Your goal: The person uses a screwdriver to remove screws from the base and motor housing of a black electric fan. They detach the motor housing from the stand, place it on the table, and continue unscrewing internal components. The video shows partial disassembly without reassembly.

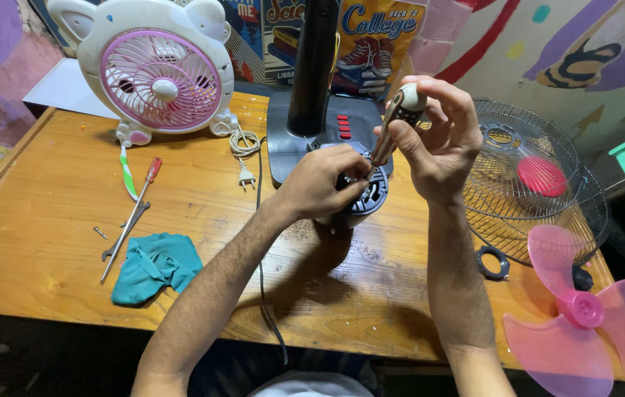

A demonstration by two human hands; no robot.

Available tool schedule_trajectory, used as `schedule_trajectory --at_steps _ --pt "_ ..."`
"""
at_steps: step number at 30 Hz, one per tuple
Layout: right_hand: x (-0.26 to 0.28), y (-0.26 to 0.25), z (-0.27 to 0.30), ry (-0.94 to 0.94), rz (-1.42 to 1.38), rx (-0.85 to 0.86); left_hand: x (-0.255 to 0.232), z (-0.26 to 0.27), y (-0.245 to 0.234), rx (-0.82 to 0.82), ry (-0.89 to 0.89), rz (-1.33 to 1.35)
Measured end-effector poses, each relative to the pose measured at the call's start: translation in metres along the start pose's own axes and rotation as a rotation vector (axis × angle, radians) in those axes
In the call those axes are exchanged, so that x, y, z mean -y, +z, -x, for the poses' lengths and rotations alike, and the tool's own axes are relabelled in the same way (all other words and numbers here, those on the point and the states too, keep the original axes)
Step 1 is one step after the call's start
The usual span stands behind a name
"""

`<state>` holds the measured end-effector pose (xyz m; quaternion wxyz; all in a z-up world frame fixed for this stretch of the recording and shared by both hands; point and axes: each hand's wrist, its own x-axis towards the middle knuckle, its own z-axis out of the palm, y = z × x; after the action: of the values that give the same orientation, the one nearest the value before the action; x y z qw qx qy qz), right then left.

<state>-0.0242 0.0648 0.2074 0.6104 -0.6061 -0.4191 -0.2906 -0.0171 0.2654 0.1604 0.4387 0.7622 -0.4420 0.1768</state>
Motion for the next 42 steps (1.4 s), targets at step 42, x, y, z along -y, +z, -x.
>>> schedule_trajectory --at_steps 42 --pt "-0.022 0.021 -0.027 0.228 -0.849 0.196 0.024 0.007 0.024 -0.075 -0.007 -0.163"
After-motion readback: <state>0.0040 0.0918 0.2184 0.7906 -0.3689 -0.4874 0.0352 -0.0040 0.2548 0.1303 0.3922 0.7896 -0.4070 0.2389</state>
